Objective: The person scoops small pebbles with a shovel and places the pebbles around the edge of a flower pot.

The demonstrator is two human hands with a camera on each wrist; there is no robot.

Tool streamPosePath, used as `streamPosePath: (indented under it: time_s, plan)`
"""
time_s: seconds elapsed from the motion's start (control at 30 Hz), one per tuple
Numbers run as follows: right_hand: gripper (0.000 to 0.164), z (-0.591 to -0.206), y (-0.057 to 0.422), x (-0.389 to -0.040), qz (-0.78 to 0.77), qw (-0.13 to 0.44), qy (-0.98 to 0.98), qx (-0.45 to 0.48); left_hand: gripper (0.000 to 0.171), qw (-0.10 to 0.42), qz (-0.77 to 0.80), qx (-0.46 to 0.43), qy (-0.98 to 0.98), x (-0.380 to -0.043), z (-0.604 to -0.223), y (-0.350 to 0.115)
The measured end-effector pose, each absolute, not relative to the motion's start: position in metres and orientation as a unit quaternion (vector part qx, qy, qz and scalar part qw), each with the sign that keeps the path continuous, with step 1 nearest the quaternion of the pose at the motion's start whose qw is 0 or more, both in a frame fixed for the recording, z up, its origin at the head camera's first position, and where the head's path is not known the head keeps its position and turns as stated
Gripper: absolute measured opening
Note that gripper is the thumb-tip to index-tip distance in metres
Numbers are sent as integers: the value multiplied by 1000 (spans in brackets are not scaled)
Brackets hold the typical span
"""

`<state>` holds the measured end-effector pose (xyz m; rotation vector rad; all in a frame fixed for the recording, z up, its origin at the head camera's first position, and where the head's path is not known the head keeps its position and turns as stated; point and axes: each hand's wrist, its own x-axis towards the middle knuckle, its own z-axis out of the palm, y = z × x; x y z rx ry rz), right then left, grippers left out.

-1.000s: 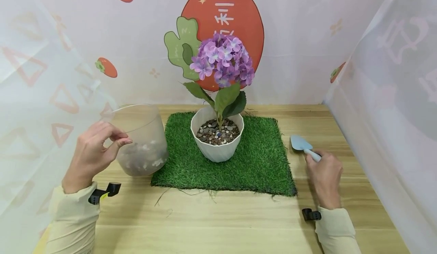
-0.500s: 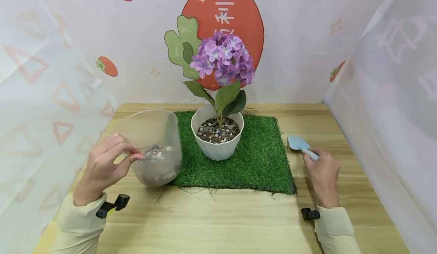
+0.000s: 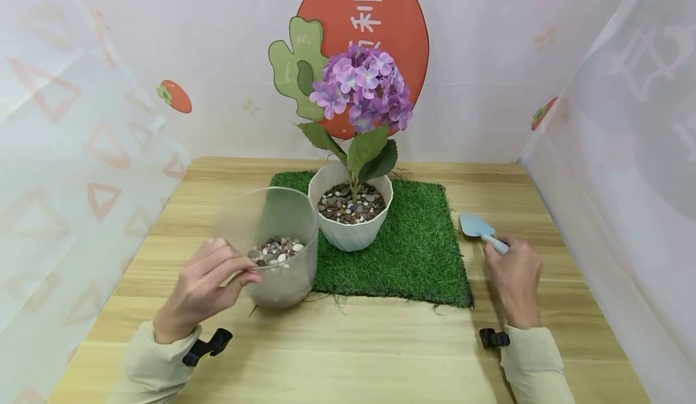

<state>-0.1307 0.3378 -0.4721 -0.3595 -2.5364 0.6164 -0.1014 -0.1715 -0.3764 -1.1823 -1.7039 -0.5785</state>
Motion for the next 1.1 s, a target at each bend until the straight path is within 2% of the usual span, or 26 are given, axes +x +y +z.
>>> streamPosePath:
  time_s: [0.23,0.47,0.6,0.73,0.83,1.0,1.1]
  plan:
    - [24,-474,334,-133,230,258,-931,-118,26,467,-222,-496,-698,-93,-395,-165]
    - [23,-469,339,-135,228,264,-929,-120,18,394,-251,-517,-717,-91,-402,-166]
    - [24,-468,339,-134,223,232,-938,-126,14,336,-263,-533,-731,-90,-402,-169]
    - [29,-467,338,-134,227,180,-947,-143,20,288,-269,-520,-758,-87,-399,-173]
    - [31,-467,337,-133,226,169,-948,-145,26,267,-272,-514,-768,-87,-394,-176]
    - [27,-468,336,-133,224,196,-945,-139,39,238,-320,-515,-759,-93,-384,-188]
    - [25,-467,336,-134,224,211,-941,-138,40,237,-357,-504,-750,-101,-380,-198]
